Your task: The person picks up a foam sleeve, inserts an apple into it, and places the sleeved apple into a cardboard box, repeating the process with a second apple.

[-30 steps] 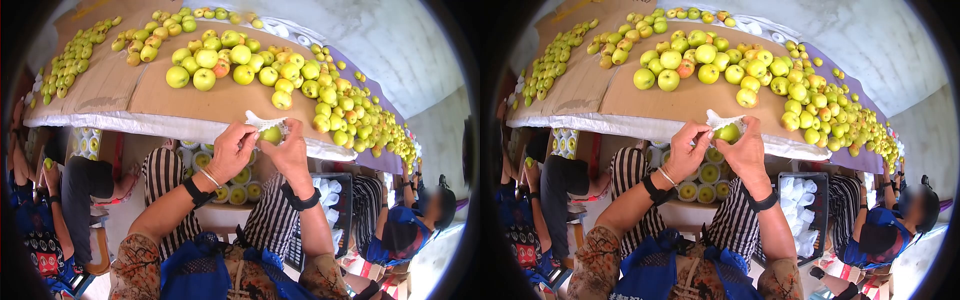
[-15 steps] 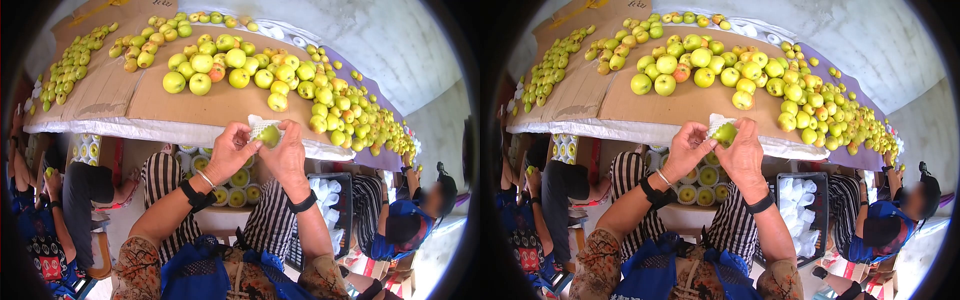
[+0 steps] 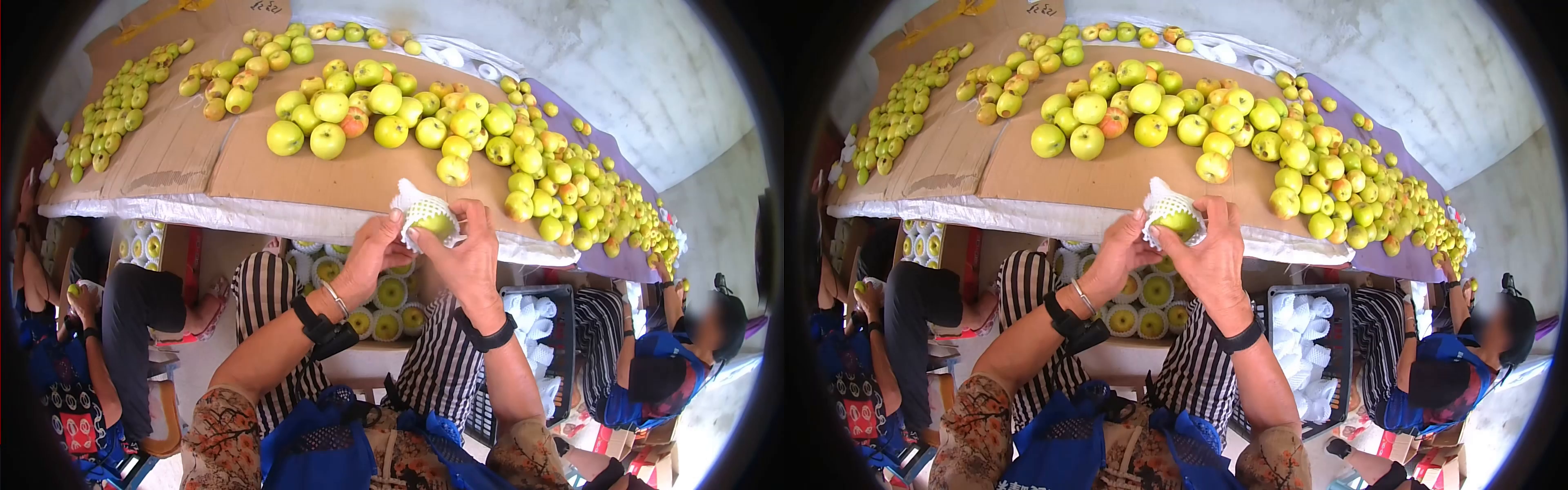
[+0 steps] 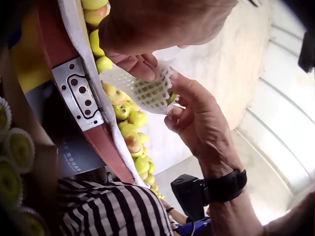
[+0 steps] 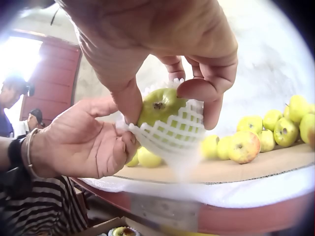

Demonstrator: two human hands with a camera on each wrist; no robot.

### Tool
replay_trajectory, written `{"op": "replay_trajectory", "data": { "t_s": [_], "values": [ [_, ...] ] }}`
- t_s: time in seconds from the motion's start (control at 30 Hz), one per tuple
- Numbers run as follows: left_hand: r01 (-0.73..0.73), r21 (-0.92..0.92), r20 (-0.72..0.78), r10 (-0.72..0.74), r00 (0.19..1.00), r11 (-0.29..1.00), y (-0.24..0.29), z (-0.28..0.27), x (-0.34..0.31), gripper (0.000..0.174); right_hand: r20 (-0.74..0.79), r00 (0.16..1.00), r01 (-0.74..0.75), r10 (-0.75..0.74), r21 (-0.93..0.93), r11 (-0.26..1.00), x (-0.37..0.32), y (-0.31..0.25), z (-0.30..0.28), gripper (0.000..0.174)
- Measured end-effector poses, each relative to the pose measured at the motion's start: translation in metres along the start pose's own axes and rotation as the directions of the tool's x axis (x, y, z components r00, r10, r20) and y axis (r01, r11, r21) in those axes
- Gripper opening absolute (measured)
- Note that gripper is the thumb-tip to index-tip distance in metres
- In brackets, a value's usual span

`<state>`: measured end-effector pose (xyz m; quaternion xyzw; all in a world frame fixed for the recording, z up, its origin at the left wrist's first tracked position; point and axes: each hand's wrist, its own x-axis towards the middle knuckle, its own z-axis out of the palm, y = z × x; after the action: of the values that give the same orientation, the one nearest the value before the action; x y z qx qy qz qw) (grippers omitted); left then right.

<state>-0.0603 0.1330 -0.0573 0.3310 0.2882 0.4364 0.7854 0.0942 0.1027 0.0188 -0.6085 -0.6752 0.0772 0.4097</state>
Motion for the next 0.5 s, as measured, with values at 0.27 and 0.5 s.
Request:
{"op": "replay_trajectory", "data": {
  "t_s": [0.27,0.5],
  "values": [
    [0.189,-0.418,0.281,-0.071,0.957,0.889,0.005,0.005,0.0,0.064,0.004,1.0,0.002,-0.001,-0.062,0.998,-0.014,-0.006,0.009,0.049],
    [0.042,-0.107,0.105,-0.03,0.994,0.993,0.01,0.006,-0.002,0.06,0.455,0.822,-0.539,0.342,0.429,0.725,-0.003,0.005,-0.022,0.046]
  ]
}}
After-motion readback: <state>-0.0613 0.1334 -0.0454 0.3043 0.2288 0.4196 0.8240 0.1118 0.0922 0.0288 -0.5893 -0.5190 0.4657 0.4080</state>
